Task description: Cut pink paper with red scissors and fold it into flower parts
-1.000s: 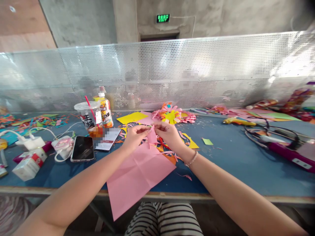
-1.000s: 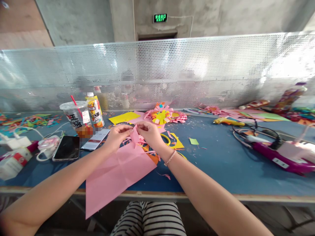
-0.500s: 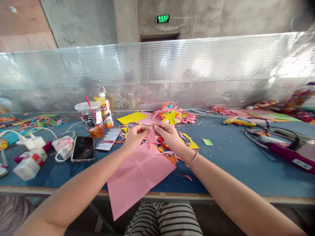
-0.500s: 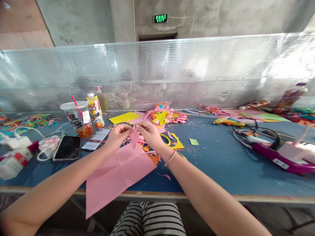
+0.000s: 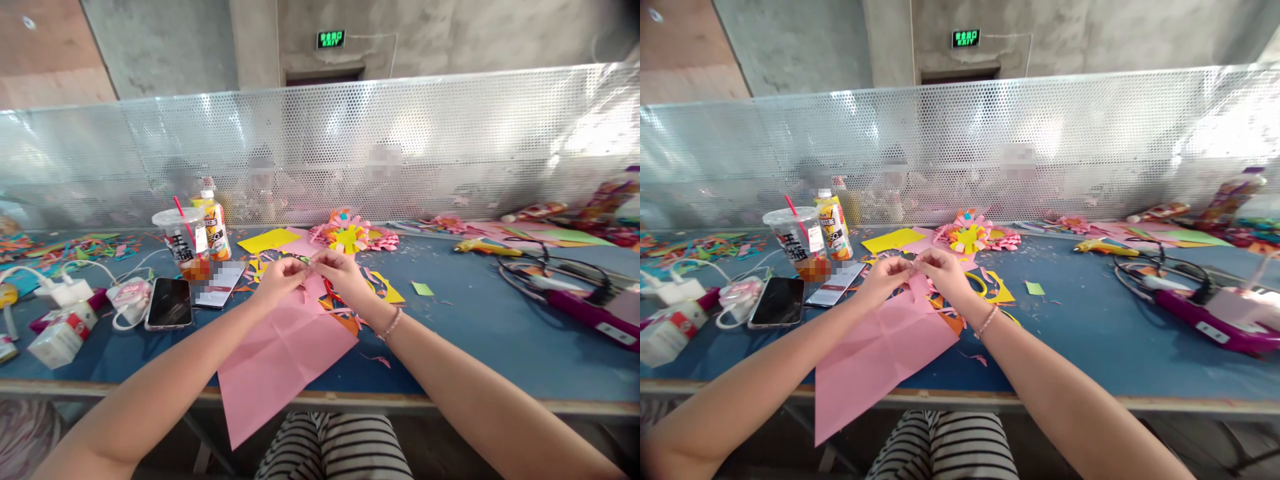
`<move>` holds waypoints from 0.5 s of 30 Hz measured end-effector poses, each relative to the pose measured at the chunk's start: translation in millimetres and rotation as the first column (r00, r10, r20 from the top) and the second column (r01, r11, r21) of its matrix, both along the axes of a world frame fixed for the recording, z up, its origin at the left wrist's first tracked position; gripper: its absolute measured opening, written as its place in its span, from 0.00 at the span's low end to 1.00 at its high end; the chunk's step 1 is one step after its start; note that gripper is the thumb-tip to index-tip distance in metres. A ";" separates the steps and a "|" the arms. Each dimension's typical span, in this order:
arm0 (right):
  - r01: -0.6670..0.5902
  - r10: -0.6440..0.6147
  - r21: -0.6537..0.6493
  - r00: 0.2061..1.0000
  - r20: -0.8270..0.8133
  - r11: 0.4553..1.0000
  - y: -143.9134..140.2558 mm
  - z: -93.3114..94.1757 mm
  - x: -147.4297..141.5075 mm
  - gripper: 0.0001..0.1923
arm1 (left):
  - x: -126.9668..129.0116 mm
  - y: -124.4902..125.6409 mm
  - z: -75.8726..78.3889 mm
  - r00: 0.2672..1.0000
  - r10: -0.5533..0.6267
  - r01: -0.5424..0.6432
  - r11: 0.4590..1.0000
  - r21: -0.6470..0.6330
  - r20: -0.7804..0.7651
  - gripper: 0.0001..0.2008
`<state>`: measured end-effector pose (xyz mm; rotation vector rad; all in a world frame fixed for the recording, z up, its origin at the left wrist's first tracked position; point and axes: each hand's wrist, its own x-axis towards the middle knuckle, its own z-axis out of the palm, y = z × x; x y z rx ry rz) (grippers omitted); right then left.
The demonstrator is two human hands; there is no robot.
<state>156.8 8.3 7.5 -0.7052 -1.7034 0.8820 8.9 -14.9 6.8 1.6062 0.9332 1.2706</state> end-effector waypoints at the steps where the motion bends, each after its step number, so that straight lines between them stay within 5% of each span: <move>1: 0.005 -0.005 0.001 1.000 0.003 1.000 -0.2 0.3 0.3 0.07 | 0.1 -0.3 0.2 1.000 -0.017 0.017 1.000 -0.018 0.004 0.12; 15: 0.081 -0.086 0.082 0.995 0.060 0.993 -4.0 4.9 -1.2 0.08 | -5.6 0.3 3.1 0.989 0.049 -0.039 0.996 0.076 -0.140 0.11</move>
